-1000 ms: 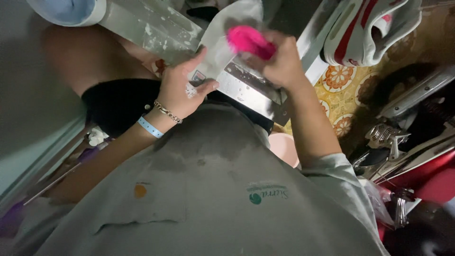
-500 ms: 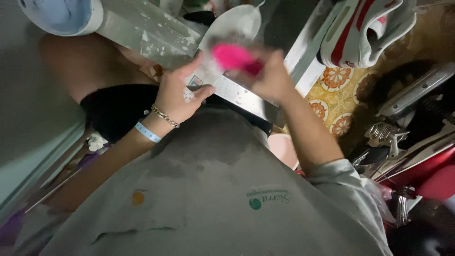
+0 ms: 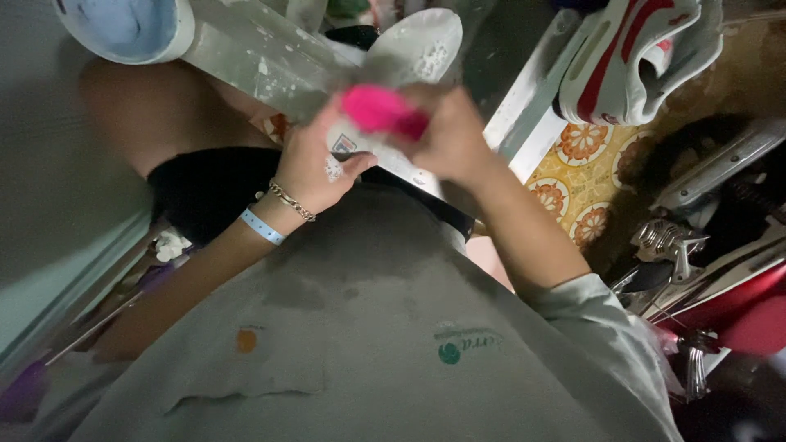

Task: The person cleans a shoe insole with a brush and then applies a cleaning solution from a bottle to the upper part of a sneaker before wiping it.

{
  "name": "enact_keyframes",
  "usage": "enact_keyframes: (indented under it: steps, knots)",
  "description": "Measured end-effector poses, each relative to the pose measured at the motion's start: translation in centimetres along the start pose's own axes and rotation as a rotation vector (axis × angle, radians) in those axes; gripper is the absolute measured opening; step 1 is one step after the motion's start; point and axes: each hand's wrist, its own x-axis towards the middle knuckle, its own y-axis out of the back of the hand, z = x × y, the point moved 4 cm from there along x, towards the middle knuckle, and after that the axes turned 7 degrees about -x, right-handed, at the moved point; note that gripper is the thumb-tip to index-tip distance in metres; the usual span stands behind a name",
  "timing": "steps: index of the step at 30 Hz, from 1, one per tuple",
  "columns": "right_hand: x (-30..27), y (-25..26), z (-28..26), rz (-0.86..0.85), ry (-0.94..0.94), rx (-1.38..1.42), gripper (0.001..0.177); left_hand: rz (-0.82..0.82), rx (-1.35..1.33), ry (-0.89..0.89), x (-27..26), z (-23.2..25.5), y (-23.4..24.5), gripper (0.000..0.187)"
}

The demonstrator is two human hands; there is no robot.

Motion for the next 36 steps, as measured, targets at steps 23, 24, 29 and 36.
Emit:
enact_keyframes:
  steps: [23, 24, 29, 36]
  knots:
    - [1.0, -0.1, 5.1, -0.158, -0.438, 0.040, 0.051, -0.032, -0.144, 0.071, -0.2, -1.5, -0.2, 0.101]
    - [0.7, -0.9, 3.9, -0.158, -0.437, 0.036, 0.051, -0.031, -0.146, 0.069, -0.2, -1.4, -0.4, 0.101]
    - [-0.2, -1.4, 6.4, -0.040, 0.052, 0.023, 0.041, -0.044, -0.203, 0.009, -0.5, -3.0, 0.0, 0.101]
    - [-0.2, -1.6, 0.6, 0.061, -0.052, 0.170, 0.023, -0.116, -0.278, 0.179, -1.1, -0.3, 1.5, 0.100]
